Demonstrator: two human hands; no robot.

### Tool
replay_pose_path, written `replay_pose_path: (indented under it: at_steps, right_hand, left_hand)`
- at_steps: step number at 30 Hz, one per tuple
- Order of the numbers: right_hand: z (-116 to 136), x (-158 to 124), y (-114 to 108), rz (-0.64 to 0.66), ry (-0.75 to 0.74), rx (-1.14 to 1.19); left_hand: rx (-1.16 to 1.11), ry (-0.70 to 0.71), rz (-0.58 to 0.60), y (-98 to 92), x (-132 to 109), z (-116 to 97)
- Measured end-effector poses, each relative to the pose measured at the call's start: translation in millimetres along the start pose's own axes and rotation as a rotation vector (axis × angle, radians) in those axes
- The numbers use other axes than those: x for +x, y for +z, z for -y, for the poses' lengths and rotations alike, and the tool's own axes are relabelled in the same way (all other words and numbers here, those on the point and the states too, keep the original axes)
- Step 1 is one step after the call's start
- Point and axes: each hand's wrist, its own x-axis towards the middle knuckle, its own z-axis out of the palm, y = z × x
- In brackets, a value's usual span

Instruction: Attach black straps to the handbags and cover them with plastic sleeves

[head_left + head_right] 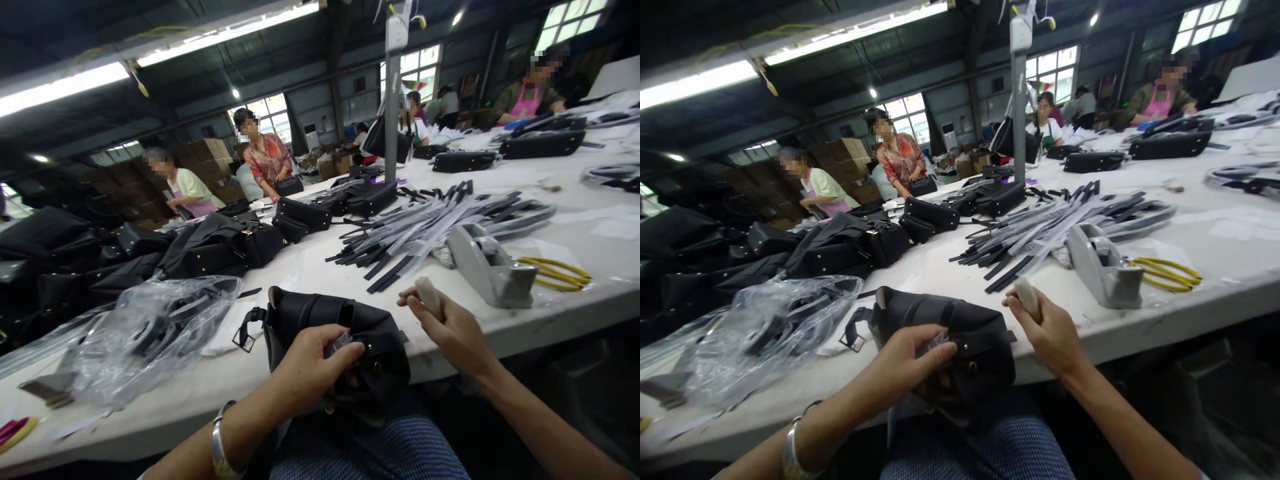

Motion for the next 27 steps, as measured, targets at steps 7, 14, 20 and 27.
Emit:
replay_pose_path:
  at_steps: [7, 14, 20, 27]
  right_hand:
    - [-41.1, 70.3, 21.5, 0.098, -0.219, -0.399]
    - [39.7, 14.6, 15.0, 0.303, -0.52, -0.102]
    - [48.8, 14.7, 25.1, 0.324, -0.698, -0.15]
    - [40.0, 28.2, 12.8, 0.202, -0.742, -0.16]
  left_hand:
    - [0.197, 0.042, -0.124, -9.3, 8.3, -12.2]
    - [-0.099, 0.109, -0.12, -12.7, 22.5, -15.7]
    - [-0.094, 0.226, -0.064, -15.9, 28.5, -30.0]
    - [-0.279, 0.189, 0.02, -23.4, -22.7, -9.5]
